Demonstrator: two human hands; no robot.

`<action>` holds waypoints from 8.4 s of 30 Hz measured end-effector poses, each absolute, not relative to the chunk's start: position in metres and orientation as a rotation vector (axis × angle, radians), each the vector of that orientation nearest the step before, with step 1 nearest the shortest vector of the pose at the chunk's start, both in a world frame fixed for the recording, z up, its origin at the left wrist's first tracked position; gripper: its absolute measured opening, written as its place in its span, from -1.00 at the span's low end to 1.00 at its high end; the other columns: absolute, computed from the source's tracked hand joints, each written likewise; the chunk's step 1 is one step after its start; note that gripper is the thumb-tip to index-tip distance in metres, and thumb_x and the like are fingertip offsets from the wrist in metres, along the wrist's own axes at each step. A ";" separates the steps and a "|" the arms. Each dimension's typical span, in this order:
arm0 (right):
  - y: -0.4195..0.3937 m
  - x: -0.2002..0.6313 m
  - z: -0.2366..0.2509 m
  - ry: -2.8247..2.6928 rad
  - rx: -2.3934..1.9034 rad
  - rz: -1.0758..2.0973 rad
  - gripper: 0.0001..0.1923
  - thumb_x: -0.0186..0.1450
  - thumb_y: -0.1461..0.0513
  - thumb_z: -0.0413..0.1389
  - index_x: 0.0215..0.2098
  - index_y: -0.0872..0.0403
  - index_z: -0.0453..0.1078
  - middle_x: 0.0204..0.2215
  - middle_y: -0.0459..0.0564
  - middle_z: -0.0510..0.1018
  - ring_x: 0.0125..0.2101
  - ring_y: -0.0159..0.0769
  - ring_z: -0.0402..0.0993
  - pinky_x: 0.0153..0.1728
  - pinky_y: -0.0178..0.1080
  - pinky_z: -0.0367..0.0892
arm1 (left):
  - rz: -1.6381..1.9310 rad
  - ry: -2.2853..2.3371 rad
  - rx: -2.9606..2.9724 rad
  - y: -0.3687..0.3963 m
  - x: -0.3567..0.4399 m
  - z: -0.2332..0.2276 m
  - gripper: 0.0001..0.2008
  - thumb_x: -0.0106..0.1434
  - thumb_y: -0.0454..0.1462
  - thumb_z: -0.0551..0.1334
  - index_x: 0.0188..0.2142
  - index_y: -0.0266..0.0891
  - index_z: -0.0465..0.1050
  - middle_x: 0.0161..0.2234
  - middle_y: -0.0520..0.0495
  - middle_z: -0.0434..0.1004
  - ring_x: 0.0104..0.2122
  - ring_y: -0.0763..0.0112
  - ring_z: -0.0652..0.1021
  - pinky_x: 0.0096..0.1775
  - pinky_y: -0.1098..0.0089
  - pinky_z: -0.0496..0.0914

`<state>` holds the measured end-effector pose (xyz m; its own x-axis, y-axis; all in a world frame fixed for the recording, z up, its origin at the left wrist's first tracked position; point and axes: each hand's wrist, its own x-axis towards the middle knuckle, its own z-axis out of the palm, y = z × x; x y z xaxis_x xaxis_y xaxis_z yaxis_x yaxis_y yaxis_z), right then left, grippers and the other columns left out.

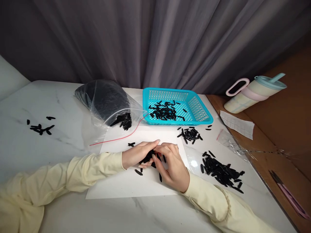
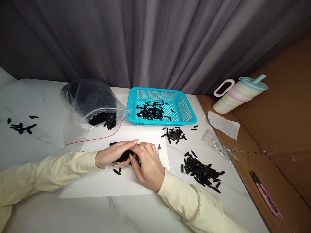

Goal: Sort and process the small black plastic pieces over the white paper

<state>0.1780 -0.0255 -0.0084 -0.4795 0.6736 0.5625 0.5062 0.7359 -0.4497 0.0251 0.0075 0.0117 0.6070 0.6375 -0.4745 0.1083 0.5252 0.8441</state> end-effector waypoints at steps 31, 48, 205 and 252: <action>-0.023 0.182 -0.010 -1.997 -0.901 0.273 -0.74 0.24 0.45 -0.01 -0.17 0.01 0.22 -0.39 -0.04 0.49 -0.32 -0.25 0.39 -0.27 -0.15 0.22 | 0.371 0.730 0.815 0.014 0.019 0.008 -0.69 0.22 -0.11 0.11 -0.51 -0.31 0.26 -0.67 0.11 0.22 -0.75 0.68 0.12 -0.71 0.57 -0.05; -0.022 0.183 -0.011 -1.832 -0.822 0.424 -0.73 0.26 0.46 -0.03 -0.15 0.01 0.25 -0.36 0.00 0.48 -0.33 -0.26 0.43 -0.33 -0.15 0.36 | 0.340 0.597 0.750 0.018 0.010 0.005 -0.71 0.19 -0.15 0.16 -0.53 -0.33 0.29 -0.69 0.13 0.17 -0.78 0.70 0.10 -0.78 0.65 -0.02; -0.024 0.202 -0.018 -2.448 -0.844 0.365 -0.73 0.42 0.28 -0.29 -0.19 0.20 0.21 -0.72 -0.17 0.34 -0.74 -0.41 0.19 -0.67 -0.34 0.03 | 0.546 0.805 1.023 -0.006 0.013 0.006 -0.60 0.15 -0.01 0.20 -0.56 -0.31 0.26 -0.79 0.25 0.01 -0.79 0.74 0.05 -0.73 0.60 -0.05; -0.025 0.202 -0.017 -2.423 -0.885 0.314 -0.71 0.43 0.26 -0.26 -0.12 0.21 0.24 -0.70 -0.15 0.40 -0.72 -0.42 0.26 -0.66 -0.34 0.08 | 0.564 0.853 1.104 -0.007 0.013 0.004 -0.60 0.16 0.01 0.16 -0.53 -0.30 0.26 -0.78 0.24 0.04 -0.79 0.71 0.09 -0.72 0.58 -0.02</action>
